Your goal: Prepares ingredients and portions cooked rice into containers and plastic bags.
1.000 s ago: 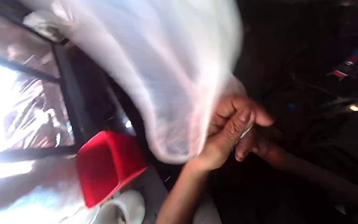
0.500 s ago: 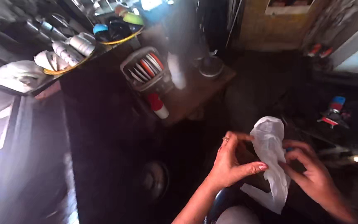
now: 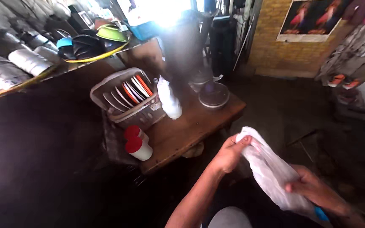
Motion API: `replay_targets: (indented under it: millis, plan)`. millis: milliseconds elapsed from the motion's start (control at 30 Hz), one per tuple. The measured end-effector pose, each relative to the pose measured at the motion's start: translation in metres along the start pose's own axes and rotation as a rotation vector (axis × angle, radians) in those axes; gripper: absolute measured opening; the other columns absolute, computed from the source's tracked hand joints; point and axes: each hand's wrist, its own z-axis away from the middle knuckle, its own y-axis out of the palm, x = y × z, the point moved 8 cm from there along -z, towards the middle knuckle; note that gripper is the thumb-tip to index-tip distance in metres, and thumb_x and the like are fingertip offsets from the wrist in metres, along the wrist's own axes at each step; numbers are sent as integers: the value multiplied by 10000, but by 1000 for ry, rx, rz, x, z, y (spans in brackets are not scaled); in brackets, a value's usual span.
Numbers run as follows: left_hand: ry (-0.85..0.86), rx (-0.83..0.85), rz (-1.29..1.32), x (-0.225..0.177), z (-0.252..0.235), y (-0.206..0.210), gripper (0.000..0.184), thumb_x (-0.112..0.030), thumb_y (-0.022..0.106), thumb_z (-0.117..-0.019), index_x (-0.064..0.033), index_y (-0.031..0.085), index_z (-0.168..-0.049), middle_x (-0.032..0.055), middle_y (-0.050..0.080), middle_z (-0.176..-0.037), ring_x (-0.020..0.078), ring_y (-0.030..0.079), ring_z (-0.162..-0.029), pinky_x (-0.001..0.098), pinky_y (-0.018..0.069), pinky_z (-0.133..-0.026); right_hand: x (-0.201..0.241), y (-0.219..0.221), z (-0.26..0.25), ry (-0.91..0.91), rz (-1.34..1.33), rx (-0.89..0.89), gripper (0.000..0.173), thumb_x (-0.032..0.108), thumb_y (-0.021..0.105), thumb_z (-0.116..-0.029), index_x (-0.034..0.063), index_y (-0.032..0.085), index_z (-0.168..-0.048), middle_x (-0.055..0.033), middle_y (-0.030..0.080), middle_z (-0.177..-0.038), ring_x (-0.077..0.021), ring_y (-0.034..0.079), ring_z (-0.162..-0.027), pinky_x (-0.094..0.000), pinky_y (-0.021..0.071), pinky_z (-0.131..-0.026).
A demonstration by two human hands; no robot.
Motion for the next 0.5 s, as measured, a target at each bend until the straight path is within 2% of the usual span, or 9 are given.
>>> replay_targets:
  millis: [67,133,200,233,300,400,433,467,500]
  plan:
    - [-111,0,175,23,-34,-16,276,-117,321,-1062,-165,592,-1050,-87,734,-907,25,707,-841,241,592,-794,-15,-43,-30,-87,-48,22,269,445,697,-911,418,723,-1177,279,720,-1062,148,647,-933,-100,551,-817]
    - [-162,11,157,56,-68,-26,254,-164,358,-1058,-176,610,-1084,-94,738,-917,16,706,-831,229,594,-769,-39,-95,-78,-175,-70,-52,272,451,639,-962,418,711,-1222,266,702,-1155,132,631,-1017,-101,533,-872]
    - [-183,36,55,107,-109,-38,234,-232,419,-1051,-142,617,-1137,-109,720,-927,-11,684,-830,208,581,-770,-75,-149,-128,-133,-130,-174,157,380,569,-1025,335,710,-1076,227,722,-1053,112,642,-959,-95,530,-837]
    - [-173,42,16,134,-131,-44,255,-239,425,-1045,-108,600,-1177,-116,694,-933,-27,662,-832,197,566,-777,-94,-171,-153,-76,-155,-204,229,255,448,-1071,260,676,-1042,211,718,-979,120,640,-916,-85,526,-820]
    - [-119,-15,28,172,-171,-61,200,-188,453,-1021,-108,618,-1102,-130,691,-883,-41,655,-795,192,560,-757,-136,-197,-196,101,-197,-206,337,177,239,-1111,143,574,-1100,183,680,-936,137,625,-902,-87,524,-832]
    - [73,-148,-11,161,-206,-99,184,-159,542,-991,-160,680,-871,-153,685,-776,-59,634,-712,179,541,-683,-171,-212,-247,159,-130,57,305,191,399,-1085,247,697,-1056,205,720,-945,120,642,-879,-103,537,-815]
    - [148,-223,-65,148,-207,-117,212,-218,567,-989,-195,683,-812,-171,686,-784,-79,630,-726,163,531,-679,-177,-212,-267,130,-58,198,236,233,493,-1050,306,706,-980,226,692,-872,130,616,-789,-81,519,-729]
    - [204,-275,-184,135,-204,-136,243,-264,593,-994,-167,694,-795,-149,689,-859,-80,627,-812,155,519,-735,-182,-210,-290,94,0,337,161,305,576,-1018,344,712,-941,244,673,-824,140,593,-725,-65,496,-663]
    - [206,-285,-384,126,-201,-150,271,-229,585,-994,-59,708,-823,-47,668,-1018,-18,599,-991,188,490,-883,-186,-207,-313,54,57,442,115,332,615,-996,341,704,-924,248,660,-797,141,577,-692,-60,480,-630]
